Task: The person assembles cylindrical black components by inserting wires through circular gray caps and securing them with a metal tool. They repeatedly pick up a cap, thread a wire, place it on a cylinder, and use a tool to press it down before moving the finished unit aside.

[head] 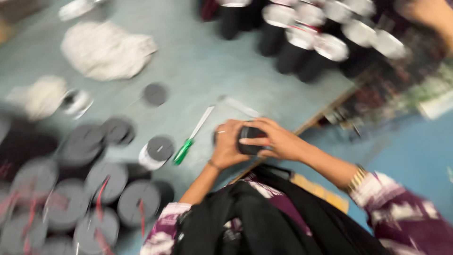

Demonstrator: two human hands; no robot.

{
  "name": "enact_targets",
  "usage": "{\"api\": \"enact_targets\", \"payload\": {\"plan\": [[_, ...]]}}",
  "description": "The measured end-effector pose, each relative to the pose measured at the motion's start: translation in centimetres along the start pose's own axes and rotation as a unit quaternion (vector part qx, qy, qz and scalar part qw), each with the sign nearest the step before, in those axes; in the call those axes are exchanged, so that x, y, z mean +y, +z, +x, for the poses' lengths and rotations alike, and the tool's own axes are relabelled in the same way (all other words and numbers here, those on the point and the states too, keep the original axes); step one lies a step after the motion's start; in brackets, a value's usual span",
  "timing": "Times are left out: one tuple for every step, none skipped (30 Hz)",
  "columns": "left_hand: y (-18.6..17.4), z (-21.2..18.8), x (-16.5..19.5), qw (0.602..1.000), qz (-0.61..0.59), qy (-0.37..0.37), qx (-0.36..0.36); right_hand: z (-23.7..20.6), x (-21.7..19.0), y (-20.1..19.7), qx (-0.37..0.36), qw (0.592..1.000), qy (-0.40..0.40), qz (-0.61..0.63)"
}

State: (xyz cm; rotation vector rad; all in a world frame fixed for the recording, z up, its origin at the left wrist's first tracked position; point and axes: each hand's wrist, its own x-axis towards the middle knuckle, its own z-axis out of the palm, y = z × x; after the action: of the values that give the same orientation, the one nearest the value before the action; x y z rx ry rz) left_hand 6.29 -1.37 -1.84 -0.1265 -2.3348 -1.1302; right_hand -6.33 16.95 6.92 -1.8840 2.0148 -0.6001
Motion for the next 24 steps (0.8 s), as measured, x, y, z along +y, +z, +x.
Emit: {"api": "enact_targets", "payload": {"plan": [[0.3,0.1,0.2,1.0,0.007,-0.012,-0.008,-0.3,0.2,0.2,0.004,1.0,0.001,0.022],[0.6,0.2,0.3,0.999,0.019,-0.026,-0.025,-0.6,0.4,0.6,0.011,1.0,0.004,0.018],[0.7,0.4,0.3,0.998,0.035,-0.04,-0.037,-0.6,0.7,0.9,0.015,1.0,0.001,0.011],[0.7,0.5,0.3,0.999,0.02,-0.024,-0.019,-0.6,1.1,1.1,0.02,1.0,0.0,0.021],[0.7,0.7,0.2,1.0,0.006,-0.012,0.002,-0.4,1.5,1.2,0.023,0.999,-0.006,0.032],[0.6,1.1,0.0,1.0,0.01,-0.006,-0.006,0.0,2.0,1.3,0.041,0.999,-0.019,0.02],[0.3,1.6,-0.3,1.0,0.016,-0.003,-0.01,0.5,2.5,1.2,0.056,0.998,-0.036,0.008],[0.1,2.1,-0.8,1.0,0.024,-0.002,-0.012,1.0,3.1,1.1,0.057,0.998,-0.035,0.003],[-0.1,2.7,-1.0,0.999,0.006,-0.022,-0.023,1.5,3.5,0.8,0.056,0.998,-0.037,-0.003],[-0.1,3.5,-1.3,0.999,-0.012,-0.04,-0.032,1.9,4.2,0.4,0.052,0.998,-0.04,-0.012],[-0.1,4.1,-1.6,0.997,-0.029,-0.059,-0.04,2.3,4.6,0.2,0.057,0.997,-0.051,-0.012],[-0.1,4.6,-1.7,0.997,-0.027,-0.057,-0.043,2.6,5.1,-0.1,0.062,0.996,-0.063,-0.015],[-0.2,4.9,-1.6,0.997,-0.024,-0.054,-0.045,2.7,5.6,-0.3,0.067,0.995,-0.076,-0.019],[-0.1,5.2,-1.7,0.997,-0.021,-0.053,-0.047,2.7,6.2,-0.4,0.077,0.993,-0.083,-0.027],[0.1,5.5,-1.6,0.996,-0.018,-0.072,-0.052,2.5,6.6,-0.3,0.085,0.992,-0.092,-0.033],[0.2,5.5,-1.6,0.994,-0.014,-0.096,-0.058,2.5,7.2,-0.1,0.092,0.99,-0.101,-0.035],[0.3,5.6,-1.6,0.991,-0.008,-0.121,-0.063,2.4,8.0,0.0,0.105,0.986,-0.119,-0.042],[0.3,5.7,-1.7,0.987,-0.015,-0.142,-0.071,2.5,8.8,0.3,0.119,0.982,-0.139,-0.047],[0.3,5.8,-1.8,0.983,-0.021,-0.164,-0.079,2.7,9.6,0.6,0.132,0.977,-0.16,-0.051],[0.3,5.9,-2.1,0.978,-0.027,-0.186,-0.086,3.1,10.4,0.9,0.151,0.967,-0.203,-0.03],[0.5,6.0,-2.4,0.981,-0.021,-0.169,-0.09,3.6,11.4,1.2,0.168,0.954,-0.247,-0.01],[0.6,6.2,-2.7,0.984,-0.014,-0.152,-0.093,4.2,12.2,1.4,0.184,0.939,-0.291,0.009],[0.7,6.4,-3.1,0.987,-0.007,-0.133,-0.093,4.8,12.8,1.6,0.196,0.93,-0.31,0.004],[0.7,6.6,-3.4,0.989,0.0,-0.118,-0.092,5.4,13.2,1.9,0.206,0.921,-0.331,0.0]]}}
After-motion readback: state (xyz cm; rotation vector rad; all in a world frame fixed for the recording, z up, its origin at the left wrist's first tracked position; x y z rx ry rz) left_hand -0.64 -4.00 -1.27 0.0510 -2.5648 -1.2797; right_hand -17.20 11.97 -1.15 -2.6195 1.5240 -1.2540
